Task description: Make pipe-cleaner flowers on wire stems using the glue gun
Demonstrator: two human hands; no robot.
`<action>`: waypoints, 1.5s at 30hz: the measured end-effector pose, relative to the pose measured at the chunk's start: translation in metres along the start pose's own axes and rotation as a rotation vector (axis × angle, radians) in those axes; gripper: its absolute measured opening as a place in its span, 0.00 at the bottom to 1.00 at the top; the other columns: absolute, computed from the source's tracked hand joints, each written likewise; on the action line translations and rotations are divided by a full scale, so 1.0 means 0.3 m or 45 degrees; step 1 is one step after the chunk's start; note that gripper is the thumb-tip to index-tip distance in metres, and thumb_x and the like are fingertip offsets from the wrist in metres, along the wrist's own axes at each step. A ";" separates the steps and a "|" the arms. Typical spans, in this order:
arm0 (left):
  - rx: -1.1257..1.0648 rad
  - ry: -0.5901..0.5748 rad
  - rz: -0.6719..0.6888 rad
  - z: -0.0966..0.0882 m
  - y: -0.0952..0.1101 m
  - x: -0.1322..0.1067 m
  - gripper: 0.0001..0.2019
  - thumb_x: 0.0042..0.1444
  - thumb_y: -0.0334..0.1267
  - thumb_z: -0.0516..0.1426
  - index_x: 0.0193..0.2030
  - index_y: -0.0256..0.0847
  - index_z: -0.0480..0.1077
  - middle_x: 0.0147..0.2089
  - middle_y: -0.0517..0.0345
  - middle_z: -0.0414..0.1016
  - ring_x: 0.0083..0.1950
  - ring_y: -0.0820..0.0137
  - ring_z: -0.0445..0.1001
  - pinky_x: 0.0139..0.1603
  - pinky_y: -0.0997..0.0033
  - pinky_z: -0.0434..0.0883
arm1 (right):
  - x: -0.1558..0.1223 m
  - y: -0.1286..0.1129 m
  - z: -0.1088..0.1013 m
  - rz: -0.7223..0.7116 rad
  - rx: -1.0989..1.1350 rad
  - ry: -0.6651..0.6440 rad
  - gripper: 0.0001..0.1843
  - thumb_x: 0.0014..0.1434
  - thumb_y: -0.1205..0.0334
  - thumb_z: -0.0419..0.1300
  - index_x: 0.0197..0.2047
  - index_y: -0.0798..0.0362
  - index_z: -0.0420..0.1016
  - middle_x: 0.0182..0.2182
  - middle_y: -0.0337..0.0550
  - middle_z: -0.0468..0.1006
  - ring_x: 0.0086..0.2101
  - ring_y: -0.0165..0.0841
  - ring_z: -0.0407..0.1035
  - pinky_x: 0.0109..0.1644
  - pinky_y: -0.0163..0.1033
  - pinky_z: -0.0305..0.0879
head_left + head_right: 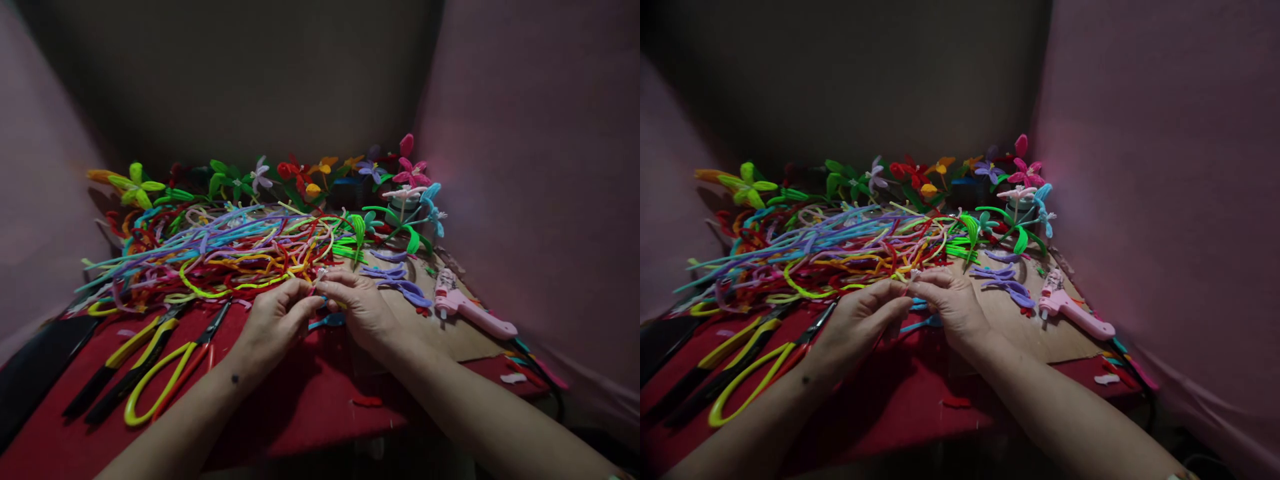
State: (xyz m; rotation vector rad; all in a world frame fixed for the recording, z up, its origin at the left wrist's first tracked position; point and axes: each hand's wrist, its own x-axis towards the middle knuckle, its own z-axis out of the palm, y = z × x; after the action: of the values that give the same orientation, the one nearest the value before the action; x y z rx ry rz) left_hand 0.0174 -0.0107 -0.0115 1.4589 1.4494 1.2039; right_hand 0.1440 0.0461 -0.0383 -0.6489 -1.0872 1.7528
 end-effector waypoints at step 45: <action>-0.664 -0.150 -0.581 -0.018 0.018 -0.010 0.17 0.35 0.45 0.67 0.23 0.37 0.67 0.12 0.70 0.60 0.07 0.85 0.49 0.05 0.85 0.52 | -0.006 -0.035 -0.004 0.004 0.092 -0.339 0.08 0.42 0.61 0.68 0.29 0.53 0.79 0.27 0.37 0.73 0.28 0.26 0.64 0.28 0.30 0.54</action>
State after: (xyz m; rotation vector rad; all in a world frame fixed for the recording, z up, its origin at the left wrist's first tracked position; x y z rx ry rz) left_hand 0.0142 -0.0146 -0.0051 0.7789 1.1820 1.0754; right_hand 0.1503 0.0466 -0.0296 -0.3794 -1.1946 1.9098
